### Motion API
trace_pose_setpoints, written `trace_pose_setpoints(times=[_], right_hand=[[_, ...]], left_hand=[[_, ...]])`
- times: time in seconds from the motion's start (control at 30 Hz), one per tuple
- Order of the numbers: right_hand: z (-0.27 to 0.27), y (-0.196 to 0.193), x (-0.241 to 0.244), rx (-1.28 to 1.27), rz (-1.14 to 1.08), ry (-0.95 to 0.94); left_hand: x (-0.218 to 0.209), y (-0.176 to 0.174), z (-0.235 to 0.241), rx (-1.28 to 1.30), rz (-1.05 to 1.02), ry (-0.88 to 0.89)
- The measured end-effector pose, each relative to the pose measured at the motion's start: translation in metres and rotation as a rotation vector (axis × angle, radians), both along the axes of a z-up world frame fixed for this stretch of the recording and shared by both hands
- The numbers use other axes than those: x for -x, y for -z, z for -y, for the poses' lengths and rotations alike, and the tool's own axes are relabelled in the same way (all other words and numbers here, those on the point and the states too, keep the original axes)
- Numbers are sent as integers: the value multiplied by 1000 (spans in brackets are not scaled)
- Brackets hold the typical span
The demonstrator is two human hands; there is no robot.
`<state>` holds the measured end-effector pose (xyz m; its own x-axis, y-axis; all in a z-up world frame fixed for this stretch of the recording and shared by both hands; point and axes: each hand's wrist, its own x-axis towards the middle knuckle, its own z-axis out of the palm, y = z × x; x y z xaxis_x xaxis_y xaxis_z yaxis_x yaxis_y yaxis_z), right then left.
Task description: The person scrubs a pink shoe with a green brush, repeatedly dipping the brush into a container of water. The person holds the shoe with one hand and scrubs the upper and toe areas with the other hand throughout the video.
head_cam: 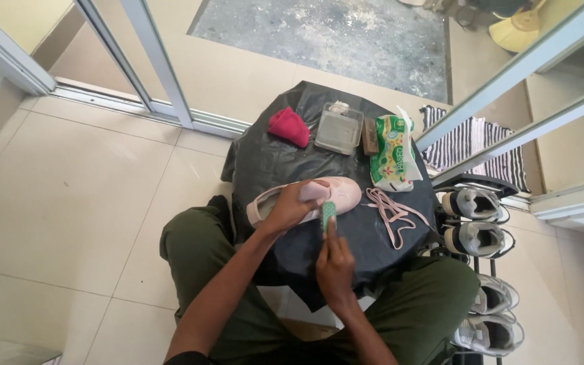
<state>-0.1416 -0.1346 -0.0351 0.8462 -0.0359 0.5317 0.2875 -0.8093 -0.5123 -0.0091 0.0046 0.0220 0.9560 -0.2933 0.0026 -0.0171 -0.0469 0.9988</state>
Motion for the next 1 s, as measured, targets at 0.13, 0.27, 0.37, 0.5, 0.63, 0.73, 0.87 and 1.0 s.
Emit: trace_pose_setpoints(times=[0.13,0.27,0.37,0.5,0.63,0.73,0.87,1.0], right_hand=[[33,-11,-31,103,146,144],[10,-45,-28,199,207,124],[-2,-47,-13,341,271,132],[35,-52,-44,360,391,168],[25,-48,-35,245,413,148],[19,-45,-24,569,500,93],[42,-77,-47,169,423,18],[41,-70,-44,178,429,19]], left_hand=[[12,-14,11,56,-109,-120],[10,-37,5,232,-223,-173],[10,-35,-4,452,-334,-168],[23,-63,-9,653,-431,-161],[19,-56,-5,700,-445,-166],[17,-51,-9,779,-482,-134],[31,-60,-13,784,-456,-69],[27,-64,-12,722,-422,-108]])
